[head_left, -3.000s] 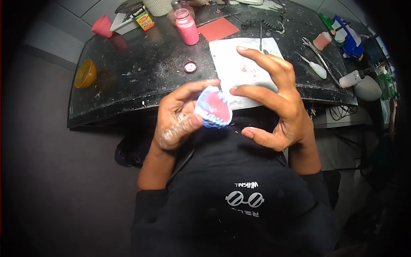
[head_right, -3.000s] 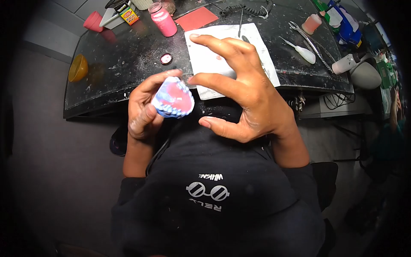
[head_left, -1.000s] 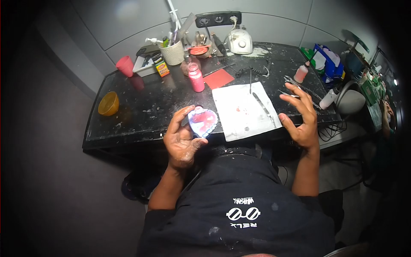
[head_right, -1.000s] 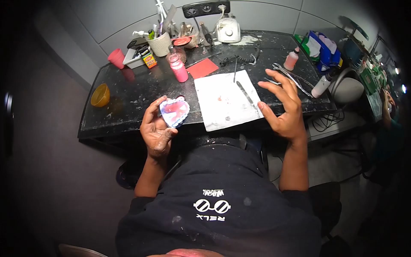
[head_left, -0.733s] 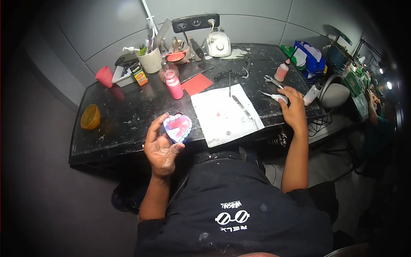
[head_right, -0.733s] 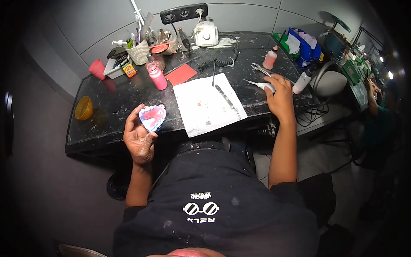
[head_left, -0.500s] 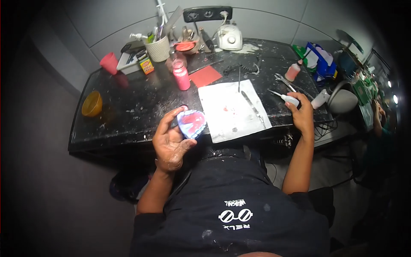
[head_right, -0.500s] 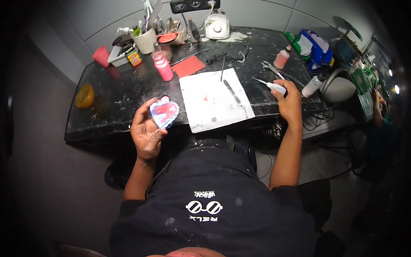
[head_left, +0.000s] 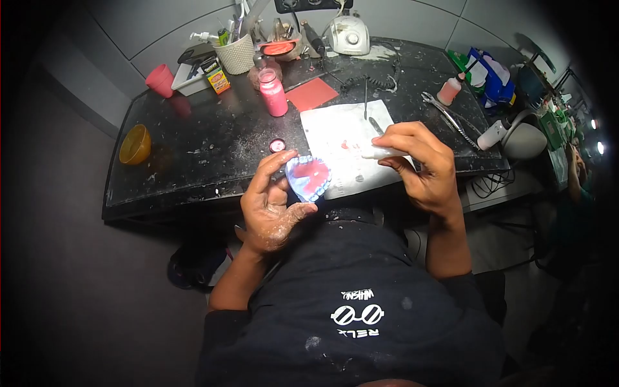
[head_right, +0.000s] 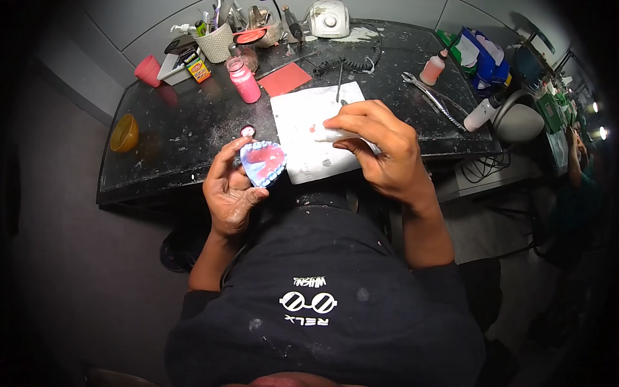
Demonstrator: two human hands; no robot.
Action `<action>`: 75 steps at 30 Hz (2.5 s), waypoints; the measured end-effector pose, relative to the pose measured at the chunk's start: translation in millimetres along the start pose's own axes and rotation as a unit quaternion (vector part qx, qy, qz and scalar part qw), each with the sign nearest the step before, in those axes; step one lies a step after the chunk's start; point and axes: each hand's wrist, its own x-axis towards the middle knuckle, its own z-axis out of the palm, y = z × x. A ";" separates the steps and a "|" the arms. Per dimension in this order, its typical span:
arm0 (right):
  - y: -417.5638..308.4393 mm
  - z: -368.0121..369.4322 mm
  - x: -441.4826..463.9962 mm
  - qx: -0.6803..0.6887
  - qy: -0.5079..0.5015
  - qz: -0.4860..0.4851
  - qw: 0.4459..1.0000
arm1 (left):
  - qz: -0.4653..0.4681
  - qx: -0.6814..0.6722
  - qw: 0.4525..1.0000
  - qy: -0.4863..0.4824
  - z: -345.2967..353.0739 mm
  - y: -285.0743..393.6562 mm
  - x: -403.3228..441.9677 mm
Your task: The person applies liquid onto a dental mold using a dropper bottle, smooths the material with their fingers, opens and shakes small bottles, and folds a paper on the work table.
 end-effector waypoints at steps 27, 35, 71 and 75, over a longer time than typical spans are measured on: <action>64.7 -28.9 -33.8 -0.015 0.132 0.218 0.967 | -0.005 -0.008 1.000 0.016 -2.3 2.8 0.4; 64.1 -29.6 -32.5 -0.374 0.061 0.132 0.916 | 0.021 0.020 1.000 -0.008 -0.6 -0.7 1.1; -21.5 45.5 -7.2 -0.131 -0.135 -0.075 0.979 | 0.149 0.248 0.957 0.010 -0.8 -2.4 -2.7; -23.0 42.0 -6.7 -0.121 -0.142 -0.076 0.980 | 0.204 0.305 0.930 0.020 -2.2 -7.4 -2.3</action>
